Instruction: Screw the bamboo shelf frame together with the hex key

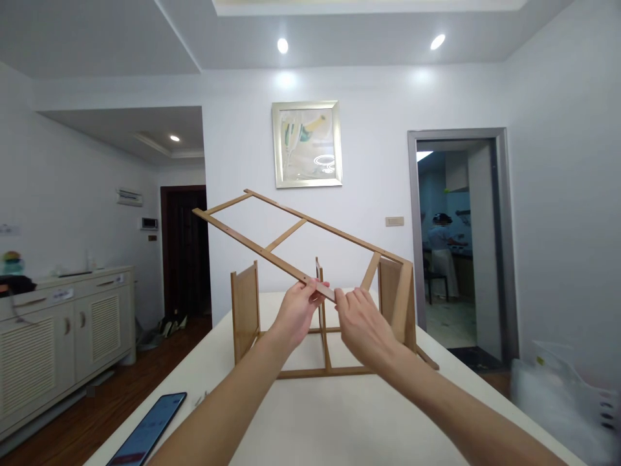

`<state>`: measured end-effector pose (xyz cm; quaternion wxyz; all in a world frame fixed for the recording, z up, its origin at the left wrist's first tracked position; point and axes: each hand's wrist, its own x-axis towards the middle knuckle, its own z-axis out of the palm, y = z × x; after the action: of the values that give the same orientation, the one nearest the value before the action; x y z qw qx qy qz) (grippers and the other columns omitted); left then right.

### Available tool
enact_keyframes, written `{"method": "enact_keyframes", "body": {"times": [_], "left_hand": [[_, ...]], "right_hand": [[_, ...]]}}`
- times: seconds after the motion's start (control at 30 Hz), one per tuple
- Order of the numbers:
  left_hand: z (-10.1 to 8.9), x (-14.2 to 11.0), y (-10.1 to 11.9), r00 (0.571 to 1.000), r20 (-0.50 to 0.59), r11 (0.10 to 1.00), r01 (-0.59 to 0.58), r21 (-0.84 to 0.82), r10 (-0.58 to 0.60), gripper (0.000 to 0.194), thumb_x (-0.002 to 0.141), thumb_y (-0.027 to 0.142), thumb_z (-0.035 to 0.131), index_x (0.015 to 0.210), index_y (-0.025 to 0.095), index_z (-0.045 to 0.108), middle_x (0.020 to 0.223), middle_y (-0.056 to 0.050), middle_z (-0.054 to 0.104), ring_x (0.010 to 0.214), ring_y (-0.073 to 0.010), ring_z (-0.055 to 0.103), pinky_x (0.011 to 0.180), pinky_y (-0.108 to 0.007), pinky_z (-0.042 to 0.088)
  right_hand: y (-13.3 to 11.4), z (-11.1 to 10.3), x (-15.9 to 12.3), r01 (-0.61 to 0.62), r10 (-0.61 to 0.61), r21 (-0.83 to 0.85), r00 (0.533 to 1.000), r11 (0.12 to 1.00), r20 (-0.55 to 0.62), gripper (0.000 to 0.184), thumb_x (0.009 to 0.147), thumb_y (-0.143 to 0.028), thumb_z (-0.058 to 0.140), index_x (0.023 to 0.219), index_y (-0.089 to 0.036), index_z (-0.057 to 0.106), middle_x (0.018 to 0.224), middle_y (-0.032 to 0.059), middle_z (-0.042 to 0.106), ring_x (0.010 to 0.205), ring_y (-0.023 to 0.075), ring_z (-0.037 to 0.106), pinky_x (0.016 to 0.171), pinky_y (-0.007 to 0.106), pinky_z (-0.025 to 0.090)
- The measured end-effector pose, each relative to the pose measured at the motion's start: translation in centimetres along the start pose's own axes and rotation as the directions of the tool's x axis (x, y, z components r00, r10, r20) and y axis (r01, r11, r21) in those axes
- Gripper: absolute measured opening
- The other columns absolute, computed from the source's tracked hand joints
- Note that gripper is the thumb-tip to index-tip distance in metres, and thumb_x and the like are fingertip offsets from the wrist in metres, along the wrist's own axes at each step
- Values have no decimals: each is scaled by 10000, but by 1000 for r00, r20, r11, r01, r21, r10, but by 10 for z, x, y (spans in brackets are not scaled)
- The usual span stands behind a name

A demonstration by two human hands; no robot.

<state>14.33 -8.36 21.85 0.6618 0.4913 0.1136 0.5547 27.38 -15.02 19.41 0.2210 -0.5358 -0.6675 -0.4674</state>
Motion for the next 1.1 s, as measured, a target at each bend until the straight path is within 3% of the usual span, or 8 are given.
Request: {"method": "enact_keyframes", "body": {"times": [0.1,0.2,0.27,0.4,0.53,0.67,0.93,1.1], "left_hand": [[-22,-2,28,970,-20,806,-190,560,242,147,820,294,631,760,163,658,903,-122,674,929,-257,629,853,-434,497],[-55,7,73,667,197,142,-418,897,718,205,818,246,599,1014,198,632,1127,-128,636,1157,-298,531,997,-503,402],[-77,19,105,529,447,-262,-389,883,722,413,803,247,611,1199,148,547,1316,-197,530,1326,-334,381,1070,-532,313],[-110,45,145,577,653,-651,-255,715,491,558,806,284,592,1315,98,458,1376,-247,476,1367,-387,321,1085,-578,241],[-131,59,138,743,618,-766,-232,600,259,272,882,262,452,1056,137,619,1076,-181,671,1148,-344,564,1021,-514,336],[-136,64,109,879,424,-757,-122,642,217,330,952,329,327,891,168,609,840,-123,696,829,-278,667,756,-372,467],[-123,90,87,925,335,-744,-97,661,178,313,960,265,289,948,167,586,863,-126,695,827,-280,668,664,-331,447],[-133,103,84,941,308,-744,-103,660,142,327,960,259,281,939,158,592,878,-141,700,852,-284,671,684,-336,451]], "right_hand": [[36,-10,1,-12,12,-9,999,1000,44,218,929,-101,337,932,-146,550,736,70,579,661,200,462,716,343,303],[74,-17,7,18,-14,-56,997,998,75,268,967,-150,298,855,-155,541,707,64,577,624,183,441,698,336,270],[98,-20,13,86,-78,-96,993,992,87,295,994,-224,292,870,-150,549,728,74,597,649,188,465,711,335,266],[141,-25,25,191,-163,-201,975,961,149,387,1017,-350,277,848,-140,556,737,83,620,615,174,472,705,322,263],[170,-17,25,284,-253,-212,954,935,162,378,1011,-379,313,852,-140,558,763,77,630,641,170,500,728,315,268],[186,9,20,304,-277,-199,949,932,152,340,1006,-351,344,848,-139,557,756,73,622,687,178,518,730,314,259],[188,66,29,-35,56,-248,995,968,78,245,997,-239,336,949,-152,560,917,114,630,896,238,493,760,339,257],[177,94,32,-79,105,-250,990,965,94,219,989,-207,343,997,-171,559,957,106,626,935,234,477,758,336,265]]}}
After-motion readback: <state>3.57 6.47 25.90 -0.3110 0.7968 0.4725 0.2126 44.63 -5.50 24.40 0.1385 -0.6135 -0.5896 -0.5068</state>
